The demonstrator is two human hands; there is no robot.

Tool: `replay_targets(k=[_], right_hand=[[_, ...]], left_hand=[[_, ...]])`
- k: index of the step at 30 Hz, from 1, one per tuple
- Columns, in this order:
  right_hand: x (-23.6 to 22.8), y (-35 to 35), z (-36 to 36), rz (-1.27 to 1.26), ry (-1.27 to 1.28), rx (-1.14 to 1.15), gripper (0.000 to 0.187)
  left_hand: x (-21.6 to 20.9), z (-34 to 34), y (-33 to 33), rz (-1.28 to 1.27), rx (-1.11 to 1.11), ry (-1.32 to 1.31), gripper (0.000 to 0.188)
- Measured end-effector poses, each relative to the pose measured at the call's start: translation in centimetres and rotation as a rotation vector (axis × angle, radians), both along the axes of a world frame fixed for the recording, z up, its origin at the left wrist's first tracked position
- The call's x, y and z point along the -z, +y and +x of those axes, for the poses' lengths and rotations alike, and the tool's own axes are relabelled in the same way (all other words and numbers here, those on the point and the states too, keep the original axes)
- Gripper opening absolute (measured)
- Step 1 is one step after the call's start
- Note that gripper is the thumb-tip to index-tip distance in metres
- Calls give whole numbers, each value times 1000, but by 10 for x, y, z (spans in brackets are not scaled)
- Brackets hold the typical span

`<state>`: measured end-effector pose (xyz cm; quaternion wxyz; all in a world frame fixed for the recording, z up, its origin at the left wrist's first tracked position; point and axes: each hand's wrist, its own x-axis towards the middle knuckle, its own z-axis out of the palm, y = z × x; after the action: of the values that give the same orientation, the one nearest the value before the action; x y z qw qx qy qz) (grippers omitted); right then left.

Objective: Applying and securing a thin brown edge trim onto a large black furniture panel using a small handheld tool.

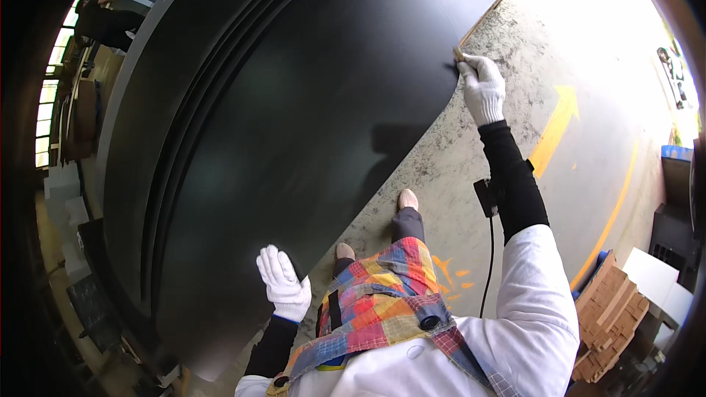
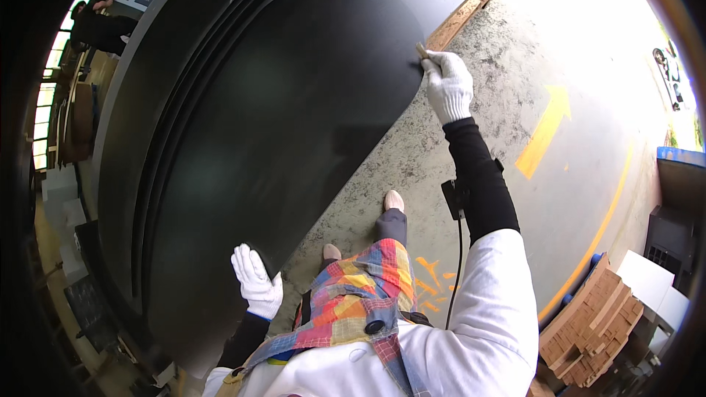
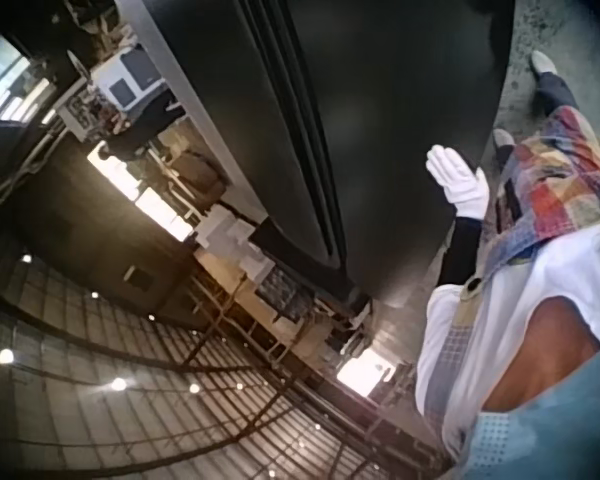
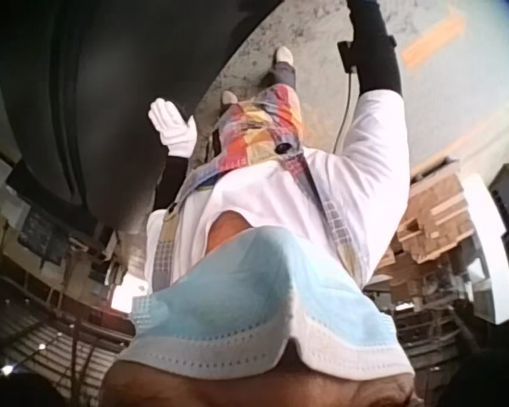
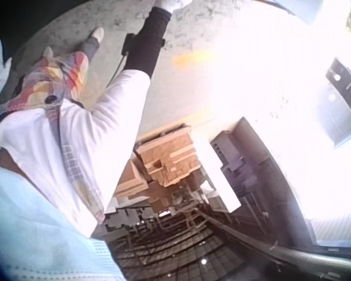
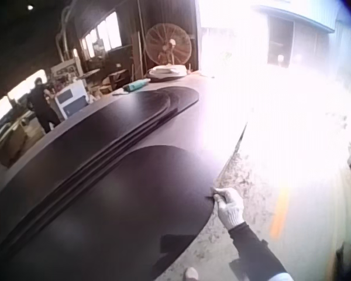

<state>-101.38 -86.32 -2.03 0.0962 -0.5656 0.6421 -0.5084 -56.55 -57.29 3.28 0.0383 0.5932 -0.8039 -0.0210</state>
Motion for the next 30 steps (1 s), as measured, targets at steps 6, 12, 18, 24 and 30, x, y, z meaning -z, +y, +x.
replay_targets(k=[6,12,18,24,30], right_hand=[[-2,-52,-38,15,-14,-83,16],[-1,-17,-19,-171,-50,-198,20],[1,54,6,-114,131,-486,28],[-13,5,-4,-208,146,-155,14],[-22,126,115,-105,79,-516,39]], left_hand=[[6,-56,-46,5,-13,-22,91],[12,-56,-43,-17,-18,-93,80],[9,-57,-38,-23,-39,-122,75],[11,-65,-43,-10,-26,-99,74],[4,-66,-47,-59,-45,-94,74]])
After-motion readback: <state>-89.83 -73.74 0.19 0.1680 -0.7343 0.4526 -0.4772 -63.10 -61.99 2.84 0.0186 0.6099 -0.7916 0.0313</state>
